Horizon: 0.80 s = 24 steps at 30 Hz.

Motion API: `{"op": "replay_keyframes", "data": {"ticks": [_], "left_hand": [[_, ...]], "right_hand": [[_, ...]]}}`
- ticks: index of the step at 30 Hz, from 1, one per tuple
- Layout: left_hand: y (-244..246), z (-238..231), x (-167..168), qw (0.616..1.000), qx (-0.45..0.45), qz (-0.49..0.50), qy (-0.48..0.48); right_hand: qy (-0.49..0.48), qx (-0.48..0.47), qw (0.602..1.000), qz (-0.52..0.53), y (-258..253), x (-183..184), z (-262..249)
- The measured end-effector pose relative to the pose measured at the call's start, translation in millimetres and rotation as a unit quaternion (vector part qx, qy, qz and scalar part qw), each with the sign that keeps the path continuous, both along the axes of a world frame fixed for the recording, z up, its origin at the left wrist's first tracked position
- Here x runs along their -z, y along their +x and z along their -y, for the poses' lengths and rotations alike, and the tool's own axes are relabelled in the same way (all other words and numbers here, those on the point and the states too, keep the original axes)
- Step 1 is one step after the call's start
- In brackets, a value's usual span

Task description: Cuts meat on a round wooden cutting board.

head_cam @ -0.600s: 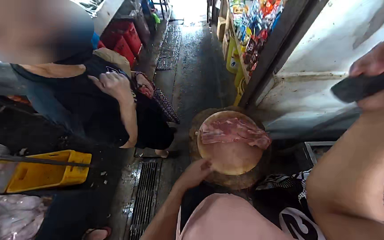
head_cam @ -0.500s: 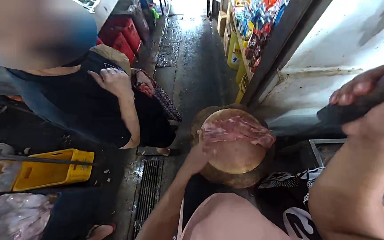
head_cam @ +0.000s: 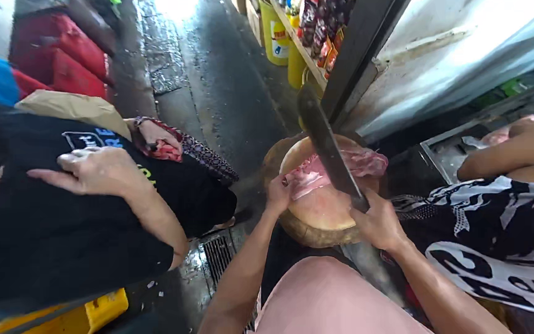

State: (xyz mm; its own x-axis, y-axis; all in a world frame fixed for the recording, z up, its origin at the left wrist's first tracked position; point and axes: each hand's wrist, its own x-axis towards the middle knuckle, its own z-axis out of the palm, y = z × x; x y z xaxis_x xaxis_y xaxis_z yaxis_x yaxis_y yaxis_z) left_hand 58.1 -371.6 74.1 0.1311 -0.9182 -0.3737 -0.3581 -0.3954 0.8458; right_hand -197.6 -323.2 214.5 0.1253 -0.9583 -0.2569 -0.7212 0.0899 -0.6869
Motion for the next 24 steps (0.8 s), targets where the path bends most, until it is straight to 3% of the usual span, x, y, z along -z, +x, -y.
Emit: {"op": "replay_keyframes", "data": {"ticks": [6,10,20,24], "left_hand": [[-3.2,-9.1,-0.2,1.000,-0.022,0.012,-0.011],[1.4,-10.5,0.9,0.999,-0.013,0.023,-0.036],[-19.1,-10.8,0.6,0.983,-0.041,0.144,-0.109],[-20.7,-5.7,-5.4,0.983,-0.076,0.131,-0.103]], "right_hand": [[0.117,0.015,0.992,-0.051,54.4,20.2,-0.8],[0.113,0.006,0.991,-0.067,72.3,22.3,12.0],[0.130,-0.013,0.985,-0.112,75.4,51.1,8.0],[0.166,-0.009,0.981,-0.102,57.3,60.8,-6.1]]}}
